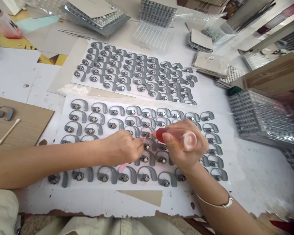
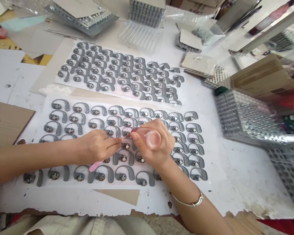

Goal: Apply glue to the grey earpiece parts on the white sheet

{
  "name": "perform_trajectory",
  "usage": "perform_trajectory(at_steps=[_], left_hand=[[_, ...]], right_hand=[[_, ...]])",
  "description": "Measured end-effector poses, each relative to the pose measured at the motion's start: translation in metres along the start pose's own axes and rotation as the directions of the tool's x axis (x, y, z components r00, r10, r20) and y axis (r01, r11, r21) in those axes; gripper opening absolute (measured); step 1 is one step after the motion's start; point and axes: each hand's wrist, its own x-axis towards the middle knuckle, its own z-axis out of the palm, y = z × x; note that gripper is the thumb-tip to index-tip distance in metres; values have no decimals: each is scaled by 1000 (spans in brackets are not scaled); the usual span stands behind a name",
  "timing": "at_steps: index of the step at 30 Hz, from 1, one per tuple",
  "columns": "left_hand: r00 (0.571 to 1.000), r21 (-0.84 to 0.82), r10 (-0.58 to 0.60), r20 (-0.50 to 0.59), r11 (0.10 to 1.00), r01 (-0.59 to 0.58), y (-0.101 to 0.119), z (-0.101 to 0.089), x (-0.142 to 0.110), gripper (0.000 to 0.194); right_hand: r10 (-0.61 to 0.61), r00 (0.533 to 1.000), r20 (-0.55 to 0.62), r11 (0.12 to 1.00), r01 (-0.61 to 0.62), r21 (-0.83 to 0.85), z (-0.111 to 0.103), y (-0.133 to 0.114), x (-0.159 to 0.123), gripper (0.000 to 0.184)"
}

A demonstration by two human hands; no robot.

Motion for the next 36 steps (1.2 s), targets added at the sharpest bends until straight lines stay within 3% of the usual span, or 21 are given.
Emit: perform_trajectory(at_steps=[7, 13, 20, 36], left_hand=[[1000, -9, -13, 1, 1000, 13, 0, 1, -1, 20], [1000, -55, -23, 11, 998, 23, -2, 1, -1, 20], [1000, -49, -21, -11, 999, 21, -2, 2, -1, 17], [999, -77, -34, -11, 996, 33, -2, 6, -4, 17]], right_hand=[[2, 1000, 1, 1000, -2, 0, 0, 2, -3, 10], [-68, 991, -118, 997, 72, 30, -1, 5, -5, 14], [-13, 998, -55, 1000, 14, 18, -1, 5, -7, 8], [-28, 999, -44, 1000, 28, -2, 0, 4, -7, 12]])
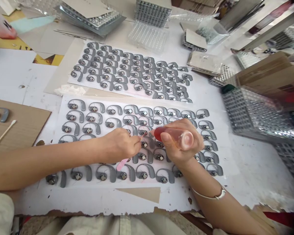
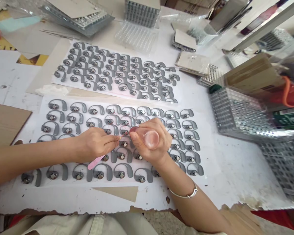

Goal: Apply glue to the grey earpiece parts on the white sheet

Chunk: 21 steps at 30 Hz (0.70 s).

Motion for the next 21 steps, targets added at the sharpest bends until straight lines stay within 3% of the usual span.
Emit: perform_trajectory(at_steps=[5, 11, 21], left_hand=[[1000, -24, 1, 11, 1000, -1, 0, -3, 1, 15], [995, -17, -6, 96, 1000, 7, -1, -4, 2, 17], [992, -96, -75, 106, 992, 85, -3, -5, 3, 15]], right_hand=[[0, 1000, 2, 1000, 0, -1, 0, 0, 0, 12], [6, 1000, 12, 1000, -6, -17, -1, 1, -1, 11], [-38, 999, 15, 999, 38, -25, -2, 0, 0, 9]])
